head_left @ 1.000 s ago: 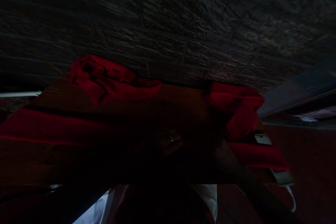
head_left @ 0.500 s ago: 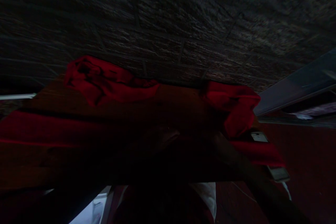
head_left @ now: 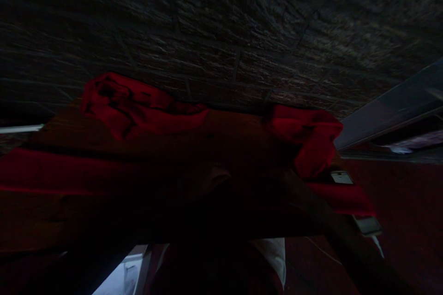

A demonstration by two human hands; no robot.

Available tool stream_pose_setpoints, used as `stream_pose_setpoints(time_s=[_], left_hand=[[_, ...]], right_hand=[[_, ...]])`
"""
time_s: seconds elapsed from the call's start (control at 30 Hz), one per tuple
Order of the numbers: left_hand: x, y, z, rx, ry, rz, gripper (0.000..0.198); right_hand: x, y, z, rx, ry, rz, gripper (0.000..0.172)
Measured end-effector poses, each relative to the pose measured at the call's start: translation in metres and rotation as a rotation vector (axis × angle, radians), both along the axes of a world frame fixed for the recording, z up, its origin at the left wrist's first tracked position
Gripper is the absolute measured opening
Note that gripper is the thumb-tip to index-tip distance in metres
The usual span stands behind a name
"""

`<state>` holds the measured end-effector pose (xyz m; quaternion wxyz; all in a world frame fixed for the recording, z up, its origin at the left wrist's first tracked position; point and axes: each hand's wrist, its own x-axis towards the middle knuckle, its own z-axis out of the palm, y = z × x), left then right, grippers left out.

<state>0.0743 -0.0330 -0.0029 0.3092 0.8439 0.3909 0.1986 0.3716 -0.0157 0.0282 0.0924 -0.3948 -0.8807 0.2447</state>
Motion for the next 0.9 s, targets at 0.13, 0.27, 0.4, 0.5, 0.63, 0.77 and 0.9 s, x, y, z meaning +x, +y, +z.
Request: stream_pose_setpoints(time_s=[0.13,0.27,0.4,0.5,0.63,0.77,0.9], left_hand=[[0.001,0.000,-0.005,0.151,0.106,0.037,0.025],[0.001,0.000,-0.014,0.228,0.128,0.039,0.027],[-0.001,0.000,-0.023,0.209,0.134,0.063,0.029],[-0.002,0.000,-0.024,0.204,0.137,0.072,0.027],[-0.003,0.002,-0.016,0.198,0.146,0.071,0.023],[-0.009,0.005,-0.011,0.202,0.151,0.066,0.020],[-0.016,0.007,-0.009,0.218,0.104,0.052,0.019]], right_hand=[[0.000,0.001,-0.003,0.068,-0.045,0.015,0.028],[0.000,0.001,-0.002,0.069,-0.012,0.002,0.026],[-0.001,0.001,-0.002,0.099,0.026,-0.021,0.027],[-0.003,0.001,-0.002,0.110,-0.009,-0.018,0.028],[-0.005,0.001,0.000,0.104,-0.006,-0.017,0.026],[0.002,0.000,0.003,0.100,-0.025,-0.012,0.026],[0.011,-0.005,0.004,0.226,-0.058,0.005,0.034]])
